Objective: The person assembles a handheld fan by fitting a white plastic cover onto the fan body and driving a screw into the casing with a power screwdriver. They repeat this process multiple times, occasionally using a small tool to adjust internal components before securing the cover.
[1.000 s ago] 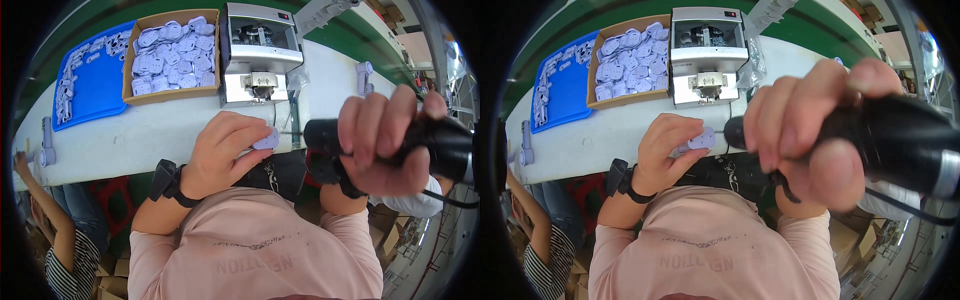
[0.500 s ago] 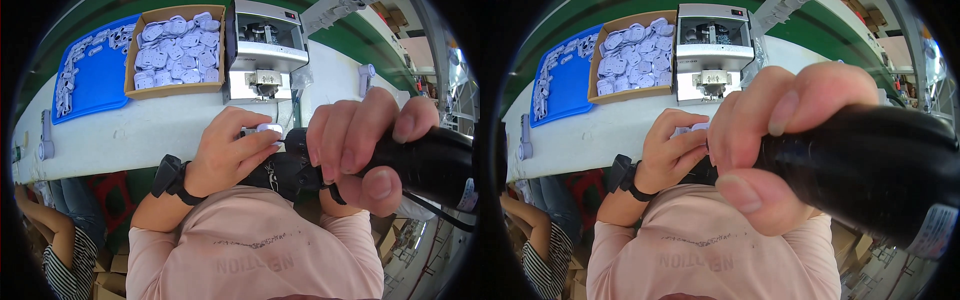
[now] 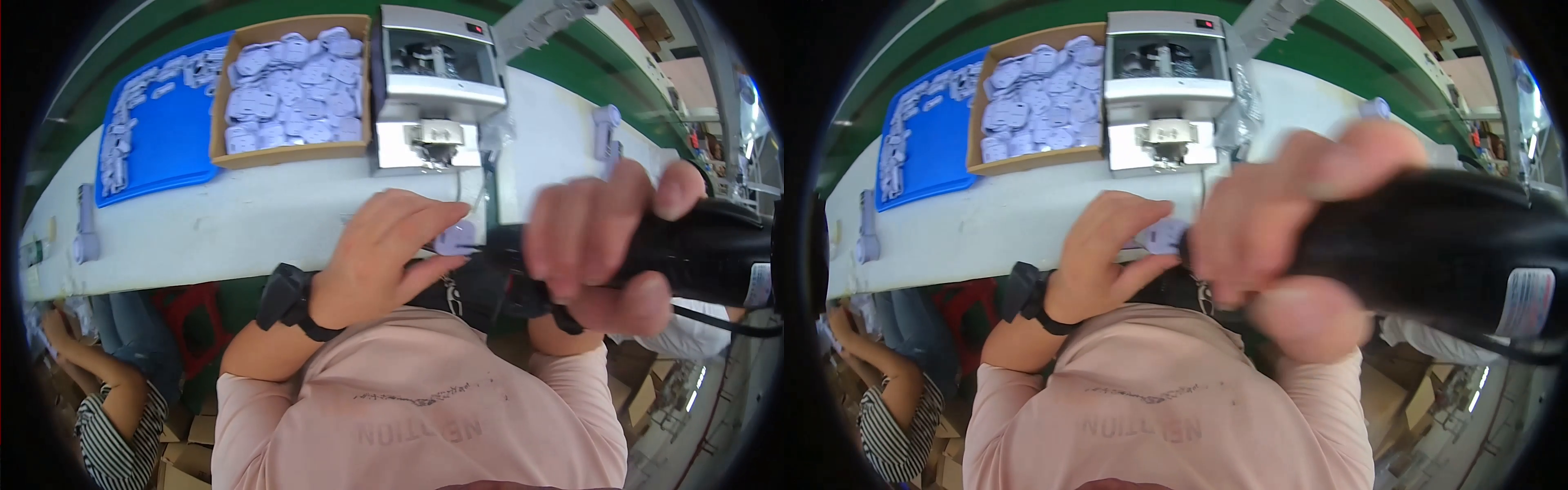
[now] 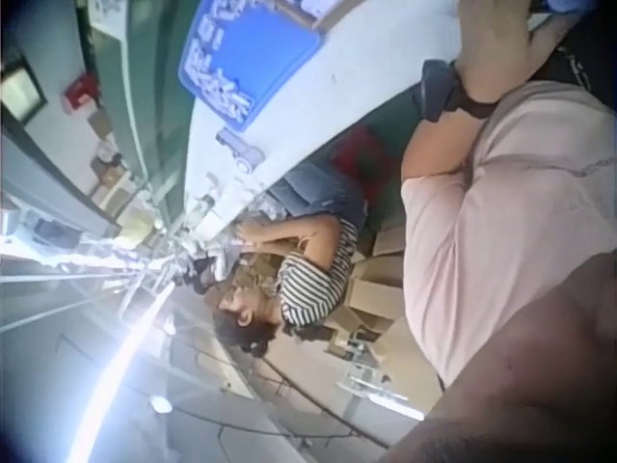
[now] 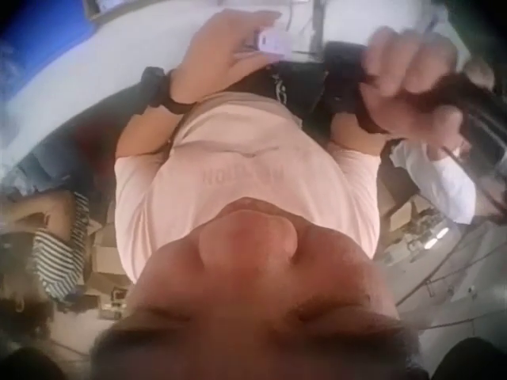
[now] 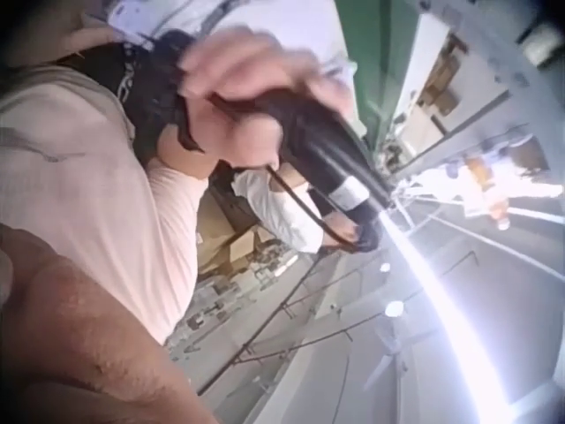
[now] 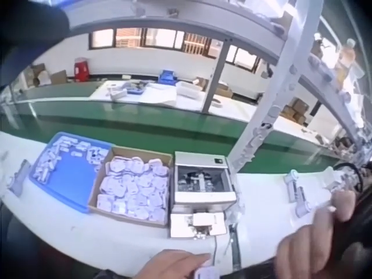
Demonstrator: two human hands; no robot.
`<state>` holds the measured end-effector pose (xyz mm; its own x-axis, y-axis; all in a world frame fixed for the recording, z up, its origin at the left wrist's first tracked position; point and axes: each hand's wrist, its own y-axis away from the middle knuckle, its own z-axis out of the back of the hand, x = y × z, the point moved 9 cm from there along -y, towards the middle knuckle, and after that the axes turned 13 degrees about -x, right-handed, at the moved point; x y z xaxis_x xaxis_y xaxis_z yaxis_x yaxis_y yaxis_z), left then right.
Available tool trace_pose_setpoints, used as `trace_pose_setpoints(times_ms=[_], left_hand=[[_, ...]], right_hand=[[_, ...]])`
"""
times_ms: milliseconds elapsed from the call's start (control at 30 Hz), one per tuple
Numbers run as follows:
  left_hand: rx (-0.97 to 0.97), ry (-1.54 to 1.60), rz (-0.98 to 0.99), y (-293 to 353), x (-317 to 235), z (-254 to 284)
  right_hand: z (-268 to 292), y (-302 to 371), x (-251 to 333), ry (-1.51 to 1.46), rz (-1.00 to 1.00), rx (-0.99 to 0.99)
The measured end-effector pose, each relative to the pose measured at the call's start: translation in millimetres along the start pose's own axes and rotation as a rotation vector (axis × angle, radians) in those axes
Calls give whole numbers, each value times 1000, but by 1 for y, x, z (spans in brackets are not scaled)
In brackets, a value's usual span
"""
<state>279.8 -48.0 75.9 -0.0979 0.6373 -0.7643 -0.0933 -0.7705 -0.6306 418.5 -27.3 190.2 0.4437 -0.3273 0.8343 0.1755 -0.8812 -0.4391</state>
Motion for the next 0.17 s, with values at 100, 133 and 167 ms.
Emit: trace_pose_setpoints(times_ms=[100,133,167], left_hand=[[92,-38,76,11,17,4],[154,-39,103,20,25,2],[213,-40,131,29,37,-2]], right_hand=[[70,23,28,-144,106,-394],[109,38,28,-29,8,-511],[163,55,27,92,-92,-618]])
